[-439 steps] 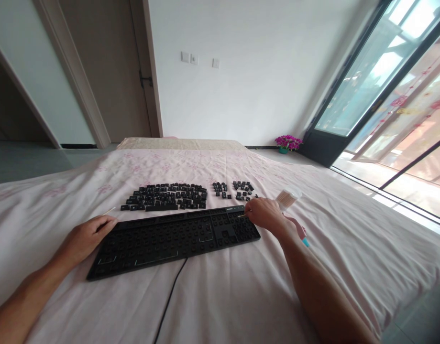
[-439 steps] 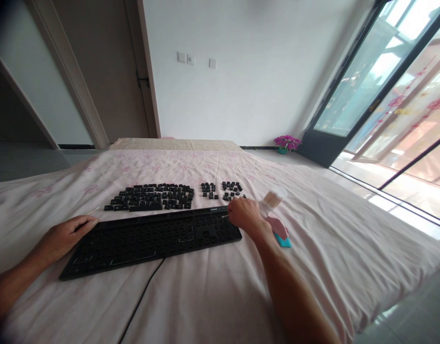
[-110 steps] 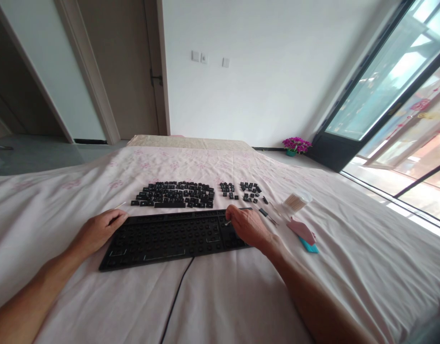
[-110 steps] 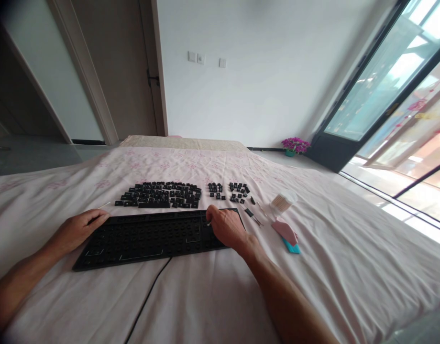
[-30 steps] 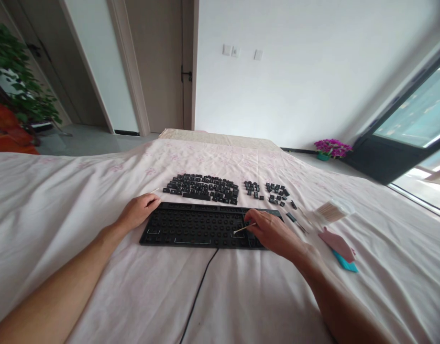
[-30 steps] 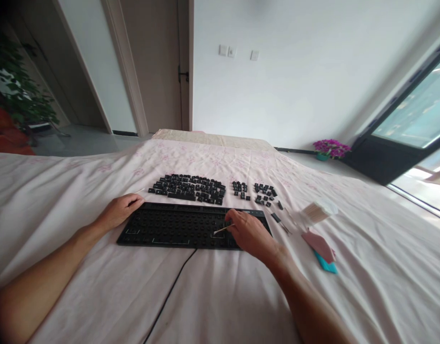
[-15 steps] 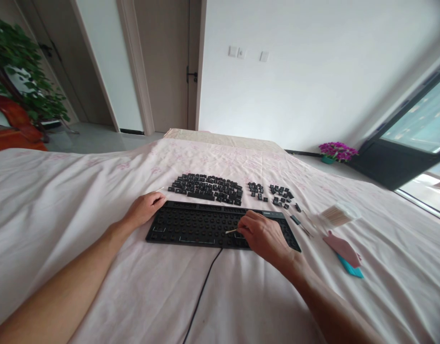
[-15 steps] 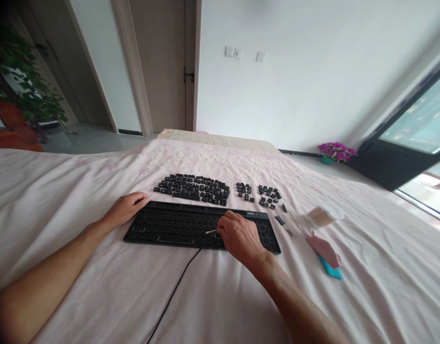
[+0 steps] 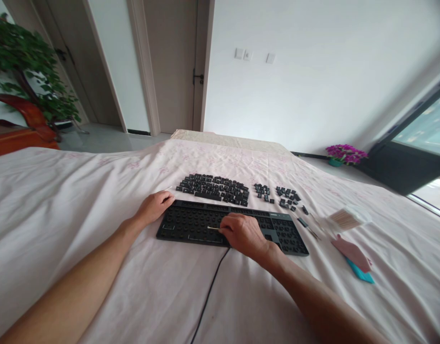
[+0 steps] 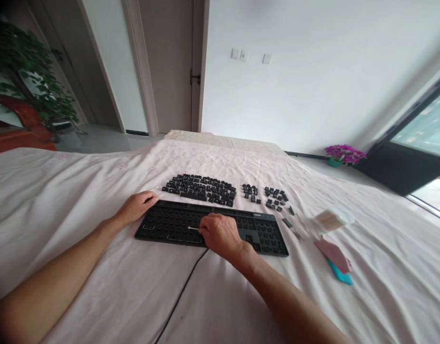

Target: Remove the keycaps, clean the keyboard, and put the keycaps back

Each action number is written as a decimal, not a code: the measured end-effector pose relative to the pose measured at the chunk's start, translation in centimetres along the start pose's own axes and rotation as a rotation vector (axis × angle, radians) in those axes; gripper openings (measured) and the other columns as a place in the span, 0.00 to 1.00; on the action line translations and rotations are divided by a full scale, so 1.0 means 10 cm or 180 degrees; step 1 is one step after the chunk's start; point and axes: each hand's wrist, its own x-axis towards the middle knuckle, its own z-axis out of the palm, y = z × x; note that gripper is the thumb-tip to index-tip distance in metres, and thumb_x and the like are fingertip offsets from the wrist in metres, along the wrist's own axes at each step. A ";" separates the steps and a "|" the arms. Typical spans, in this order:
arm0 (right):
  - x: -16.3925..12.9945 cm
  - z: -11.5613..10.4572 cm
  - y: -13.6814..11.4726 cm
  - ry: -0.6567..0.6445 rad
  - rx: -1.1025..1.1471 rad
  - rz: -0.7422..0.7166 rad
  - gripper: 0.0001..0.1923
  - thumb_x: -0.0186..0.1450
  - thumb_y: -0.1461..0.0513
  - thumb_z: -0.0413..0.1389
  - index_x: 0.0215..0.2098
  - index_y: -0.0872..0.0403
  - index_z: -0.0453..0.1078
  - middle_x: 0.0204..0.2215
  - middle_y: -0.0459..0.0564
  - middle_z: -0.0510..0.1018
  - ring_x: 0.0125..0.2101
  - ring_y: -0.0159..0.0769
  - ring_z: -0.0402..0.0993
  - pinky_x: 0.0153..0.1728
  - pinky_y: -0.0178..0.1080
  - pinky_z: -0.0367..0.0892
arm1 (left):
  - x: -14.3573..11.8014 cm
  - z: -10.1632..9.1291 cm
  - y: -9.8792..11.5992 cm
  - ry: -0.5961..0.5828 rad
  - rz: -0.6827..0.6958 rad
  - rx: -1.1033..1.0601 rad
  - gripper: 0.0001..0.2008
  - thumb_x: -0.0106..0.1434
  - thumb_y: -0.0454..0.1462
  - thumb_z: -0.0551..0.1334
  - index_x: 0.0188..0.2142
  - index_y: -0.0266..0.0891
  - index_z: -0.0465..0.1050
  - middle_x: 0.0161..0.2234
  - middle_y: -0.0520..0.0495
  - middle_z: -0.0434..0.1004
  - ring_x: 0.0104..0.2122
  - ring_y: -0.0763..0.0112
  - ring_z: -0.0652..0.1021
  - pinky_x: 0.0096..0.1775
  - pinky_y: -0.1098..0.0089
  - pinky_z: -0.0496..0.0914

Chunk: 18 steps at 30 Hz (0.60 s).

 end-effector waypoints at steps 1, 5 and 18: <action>0.01 -0.01 0.00 -0.0036 -0.0010 0.0016 0.07 0.64 0.60 0.55 0.30 0.50 0.74 0.32 0.43 0.78 0.34 0.31 0.73 0.30 0.33 0.53 | 0.00 0.00 0.00 0.0001 0.0001 -0.0009 0.15 0.64 0.45 0.51 0.32 0.43 0.74 0.36 0.50 0.79 0.36 0.66 0.76 0.40 0.71 0.66; -0.01 -0.13 0.08 -0.0202 -0.0188 0.0233 0.06 0.62 0.62 0.55 0.30 0.49 0.74 0.31 0.42 0.79 0.33 0.32 0.73 0.29 0.34 0.52 | 0.00 0.00 0.01 0.0000 0.0010 -0.0033 0.15 0.64 0.45 0.51 0.32 0.43 0.73 0.35 0.50 0.79 0.36 0.66 0.76 0.39 0.71 0.65; 0.08 -0.02 -0.12 -0.0184 0.0027 0.0010 0.07 0.62 0.62 0.54 0.29 0.49 0.74 0.31 0.42 0.80 0.32 0.30 0.73 0.28 0.34 0.51 | -0.01 -0.01 0.03 0.0041 0.0023 -0.0063 0.14 0.64 0.44 0.52 0.32 0.42 0.74 0.35 0.49 0.79 0.37 0.65 0.77 0.39 0.70 0.65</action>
